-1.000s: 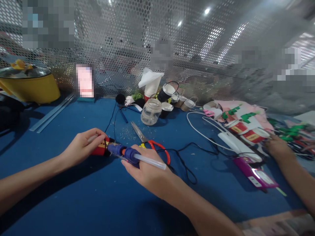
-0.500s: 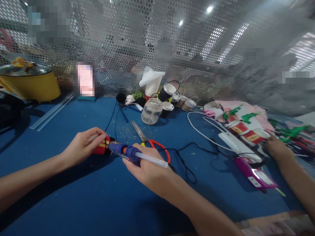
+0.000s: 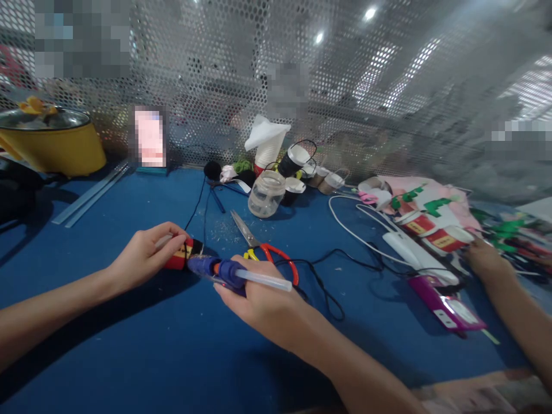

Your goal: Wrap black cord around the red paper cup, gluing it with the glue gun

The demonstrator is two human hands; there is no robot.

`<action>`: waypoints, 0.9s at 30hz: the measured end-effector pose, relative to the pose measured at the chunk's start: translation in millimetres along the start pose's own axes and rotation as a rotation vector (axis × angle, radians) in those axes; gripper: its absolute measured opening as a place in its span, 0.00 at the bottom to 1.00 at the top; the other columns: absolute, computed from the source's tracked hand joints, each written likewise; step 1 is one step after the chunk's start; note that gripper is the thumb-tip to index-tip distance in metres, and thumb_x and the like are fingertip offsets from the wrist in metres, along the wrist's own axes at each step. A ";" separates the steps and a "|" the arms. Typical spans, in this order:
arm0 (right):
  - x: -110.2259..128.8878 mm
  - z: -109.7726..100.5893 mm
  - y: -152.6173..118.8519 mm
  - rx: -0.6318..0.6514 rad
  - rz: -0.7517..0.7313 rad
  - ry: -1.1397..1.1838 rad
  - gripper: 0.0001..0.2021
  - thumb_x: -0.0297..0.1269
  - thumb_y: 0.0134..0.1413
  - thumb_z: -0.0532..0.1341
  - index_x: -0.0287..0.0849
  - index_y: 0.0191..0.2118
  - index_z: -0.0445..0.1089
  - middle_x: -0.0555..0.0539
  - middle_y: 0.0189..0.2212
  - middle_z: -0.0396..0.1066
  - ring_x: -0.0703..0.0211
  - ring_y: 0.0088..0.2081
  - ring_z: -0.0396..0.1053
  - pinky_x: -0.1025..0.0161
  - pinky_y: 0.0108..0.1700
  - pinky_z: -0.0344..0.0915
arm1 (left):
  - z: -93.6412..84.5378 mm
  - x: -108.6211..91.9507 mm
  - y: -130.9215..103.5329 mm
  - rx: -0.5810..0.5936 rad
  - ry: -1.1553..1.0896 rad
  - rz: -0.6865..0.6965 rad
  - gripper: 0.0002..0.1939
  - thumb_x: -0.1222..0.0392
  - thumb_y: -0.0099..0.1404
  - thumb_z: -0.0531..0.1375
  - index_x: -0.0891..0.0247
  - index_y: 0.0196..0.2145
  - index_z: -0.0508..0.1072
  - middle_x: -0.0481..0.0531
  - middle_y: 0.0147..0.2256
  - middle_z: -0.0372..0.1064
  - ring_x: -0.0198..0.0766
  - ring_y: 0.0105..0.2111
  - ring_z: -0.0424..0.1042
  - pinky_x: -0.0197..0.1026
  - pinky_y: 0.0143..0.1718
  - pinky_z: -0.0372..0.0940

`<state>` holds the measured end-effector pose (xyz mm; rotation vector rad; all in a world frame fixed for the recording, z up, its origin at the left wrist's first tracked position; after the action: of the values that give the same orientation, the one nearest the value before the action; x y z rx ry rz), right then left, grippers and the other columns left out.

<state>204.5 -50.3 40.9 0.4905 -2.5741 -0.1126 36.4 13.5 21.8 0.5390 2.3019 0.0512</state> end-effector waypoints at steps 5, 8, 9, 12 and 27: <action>-1.6 -2.4 2.2 -0.033 0.043 -0.033 0.07 0.40 0.47 0.55 0.43 0.24 0.65 0.49 0.20 0.69 0.60 0.23 0.66 0.66 0.24 0.59 | 0.5 0.5 -0.6 -0.003 0.011 0.006 0.14 0.54 0.61 0.48 0.65 0.31 0.68 0.50 0.26 0.70 0.35 0.25 0.66 0.35 0.28 0.59; -3.6 -3.4 4.3 -0.029 0.071 -0.092 0.10 0.42 0.47 0.54 0.42 0.25 0.66 0.47 0.23 0.70 0.55 0.26 0.67 0.63 0.28 0.61 | 1.2 0.1 -1.4 0.001 0.022 0.028 0.13 0.54 0.61 0.48 0.65 0.31 0.67 0.50 0.26 0.70 0.34 0.24 0.66 0.35 0.27 0.59; -4.1 -3.3 5.1 -0.019 0.076 -0.096 0.10 0.42 0.48 0.54 0.42 0.25 0.67 0.46 0.24 0.70 0.54 0.27 0.68 0.62 0.29 0.61 | 1.2 -0.3 -1.8 -0.001 0.027 0.037 0.13 0.55 0.61 0.48 0.65 0.31 0.67 0.50 0.25 0.70 0.34 0.24 0.66 0.35 0.26 0.59; -5.4 -3.2 7.6 -0.004 0.091 -0.062 0.10 0.40 0.48 0.54 0.41 0.28 0.68 0.46 0.27 0.71 0.55 0.29 0.68 0.62 0.31 0.62 | 1.0 -2.6 -3.5 -0.005 0.037 0.068 0.12 0.56 0.61 0.48 0.65 0.31 0.67 0.49 0.25 0.69 0.33 0.23 0.65 0.34 0.26 0.58; -3.4 -7.1 7.3 0.023 0.180 0.020 0.08 0.38 0.46 0.55 0.42 0.23 0.67 0.50 0.16 0.64 0.58 0.24 0.66 0.66 0.23 0.58 | 1.2 -3.5 -5.0 -0.018 0.056 0.111 0.11 0.57 0.61 0.48 0.65 0.32 0.67 0.48 0.24 0.69 0.32 0.22 0.65 0.33 0.25 0.58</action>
<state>208.5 -42.2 46.7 0.2653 -2.5881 -0.0156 37.6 7.3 22.3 0.6636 2.3215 0.1423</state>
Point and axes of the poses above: each hand's wrist, its own y-axis towards the middle knuckle, its own z-axis out of the palm, x = y × z, the point moved 5 cm from there along y, towards the middle knuckle
